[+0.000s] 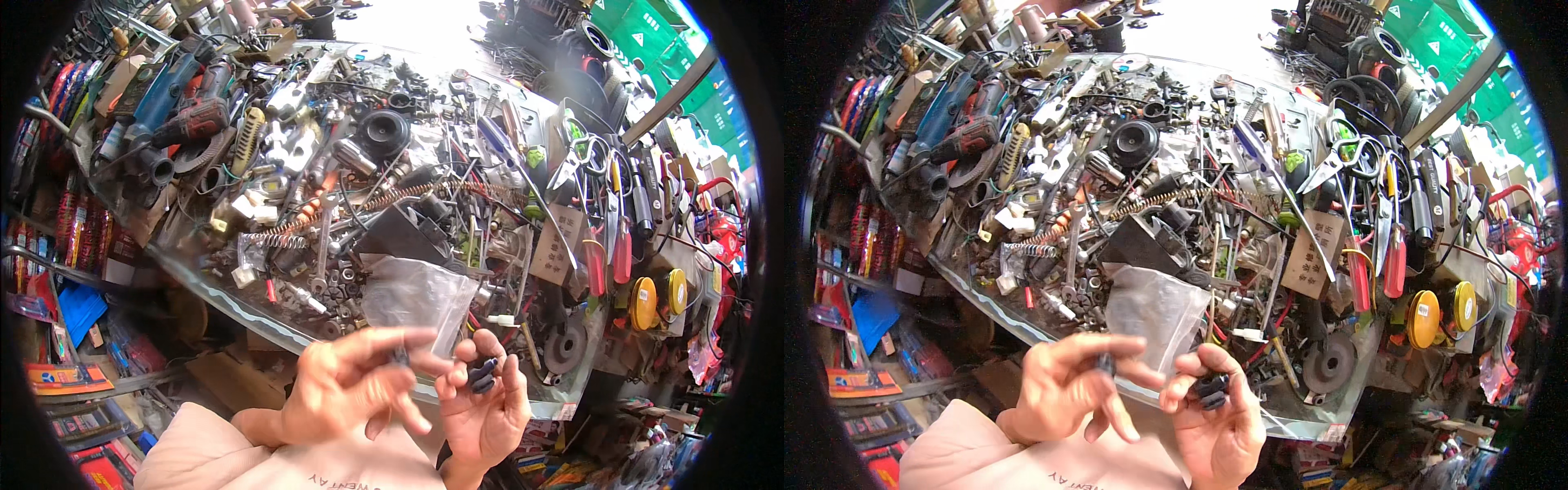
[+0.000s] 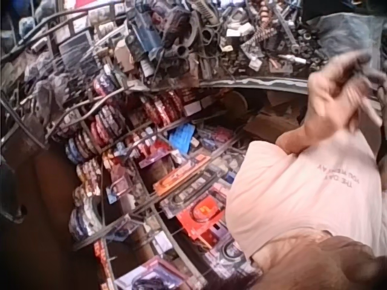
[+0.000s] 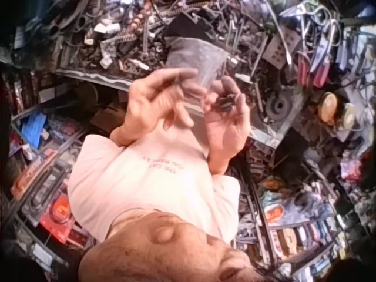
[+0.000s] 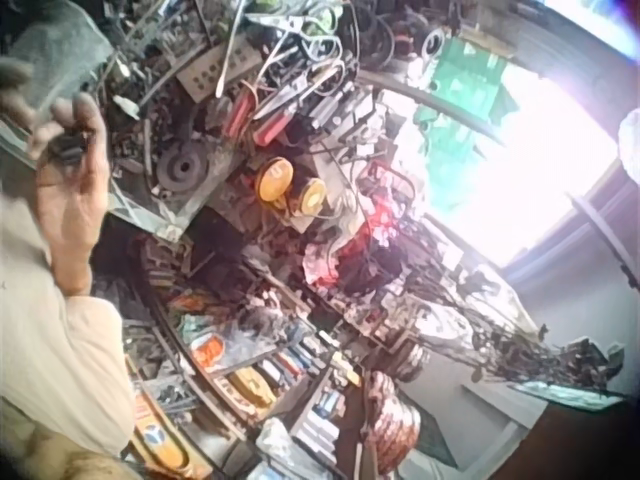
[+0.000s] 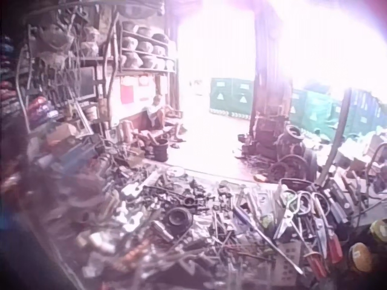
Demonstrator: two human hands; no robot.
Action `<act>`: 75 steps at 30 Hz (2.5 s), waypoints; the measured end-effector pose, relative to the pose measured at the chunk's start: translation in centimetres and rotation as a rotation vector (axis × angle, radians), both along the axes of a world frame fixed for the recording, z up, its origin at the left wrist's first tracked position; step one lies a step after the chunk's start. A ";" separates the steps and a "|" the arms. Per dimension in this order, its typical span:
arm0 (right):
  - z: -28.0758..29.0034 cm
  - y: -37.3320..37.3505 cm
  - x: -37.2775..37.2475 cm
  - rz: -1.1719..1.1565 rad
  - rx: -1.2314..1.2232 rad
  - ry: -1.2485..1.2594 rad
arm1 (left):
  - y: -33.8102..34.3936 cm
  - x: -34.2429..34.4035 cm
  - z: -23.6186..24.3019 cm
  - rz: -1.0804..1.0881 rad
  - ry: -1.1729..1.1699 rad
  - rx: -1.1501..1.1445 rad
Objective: The person stands at a cluttered workbench in a workshop, handling various small mechanical parts and tools. They remove a small black component from a plastic bag, inspect it, and then examine a metal bolt and a screwdriver. The person manipulates these items with their hands, turning them over and checking their condition.
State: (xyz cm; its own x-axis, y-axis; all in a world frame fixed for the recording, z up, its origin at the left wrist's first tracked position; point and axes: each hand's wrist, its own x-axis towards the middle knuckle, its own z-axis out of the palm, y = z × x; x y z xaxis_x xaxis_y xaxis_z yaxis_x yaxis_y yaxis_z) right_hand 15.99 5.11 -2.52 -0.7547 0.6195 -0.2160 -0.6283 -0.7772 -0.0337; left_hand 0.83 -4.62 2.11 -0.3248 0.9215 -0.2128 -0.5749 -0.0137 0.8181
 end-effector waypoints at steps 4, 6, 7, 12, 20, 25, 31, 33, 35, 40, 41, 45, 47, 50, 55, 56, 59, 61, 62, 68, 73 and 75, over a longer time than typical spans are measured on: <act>1.3 -1.1 -0.5 -0.046 -0.002 -0.312 | -0.2 2.1 -1.0 -0.061 1.109 0.164; 1.2 -1.5 -0.4 -0.030 -0.001 -0.356 | 1.2 2.7 -1.1 -0.046 1.485 0.304; 1.1 -1.7 -0.2 -0.010 -0.019 -0.372 | 1.8 3.6 -1.8 0.028 1.530 0.303; 1.3 -1.8 0.1 -0.013 -0.114 -0.362 | 2.5 4.1 -1.8 0.033 1.569 0.329; 0.9 -0.2 0.5 -0.011 0.277 -0.604 | 2.8 2.7 -0.4 0.211 1.478 -0.141; 0.7 0.0 -0.8 -0.054 0.635 -1.096 | 2.9 2.2 -1.3 0.190 1.503 -0.328; 0.0 0.3 -2.9 0.043 1.111 -1.173 | 2.4 1.2 -2.5 0.252 1.553 -0.300; 0.4 0.5 -3.3 0.068 1.105 -1.173 | 2.3 0.8 -2.5 0.267 1.519 -0.295; 0.4 0.5 -3.5 0.065 1.107 -1.167 | 2.1 0.8 -1.9 0.291 1.417 -0.265; 0.7 0.5 -3.3 0.012 1.325 -1.011 | 2.0 0.2 -0.5 0.223 1.262 -0.213; 0.4 0.5 -3.4 0.008 1.343 -0.950 | 2.1 0.2 -0.2 0.204 1.224 -0.236; 1.8 0.5 -4.0 0.040 1.372 -1.017 | 2.0 -0.4 -1.0 0.270 1.123 -0.229; 2.1 0.4 -3.9 0.057 1.326 -1.062 | 1.7 -0.9 -0.3 0.216 1.143 -0.237; 2.1 0.4 -4.1 -0.015 1.336 -1.129 | 1.4 -1.2 -0.3 0.262 1.197 -0.194; 2.4 0.4 -4.3 -0.178 1.372 -1.243 | 0.4 -1.8 0.0 0.452 1.323 -0.255; 2.6 0.3 -4.3 -0.175 1.369 -1.238 | 0.2 -1.9 0.3 0.437 1.338 -0.251; 2.6 0.2 -4.3 -0.165 1.362 -1.239 | -0.1 -1.8 0.9 0.390 1.347 -0.243; 2.5 0.1 -4.3 -0.173 1.373 -1.248 | -0.2 -1.8 1.0 0.363 1.353 -0.218; 2.4 0.0 -4.2 -0.181 1.396 -1.247 | -0.3 -1.8 1.0 0.354 1.346 -0.192; 2.5 -0.2 -4.3 -0.104 1.455 -1.280 | -0.8 -1.7 0.3 0.303 1.331 -0.147; 1.7 0.7 -5.2 0.090 1.675 -1.266 | -0.1 -1.3 -0.8 0.332 1.334 -0.059; 1.2 0.9 -5.2 0.087 1.715 -1.176 | 0.1 -1.3 -0.9 0.323 1.324 -0.038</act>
State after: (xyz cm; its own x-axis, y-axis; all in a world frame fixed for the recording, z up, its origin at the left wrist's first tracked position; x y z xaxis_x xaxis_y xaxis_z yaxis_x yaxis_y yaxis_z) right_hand 10.81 6.06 -1.33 -0.7507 0.6501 0.1175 0.2538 0.4481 -0.8572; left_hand -0.43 -4.56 1.18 -0.5020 0.7668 0.4001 0.6578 0.0381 0.7522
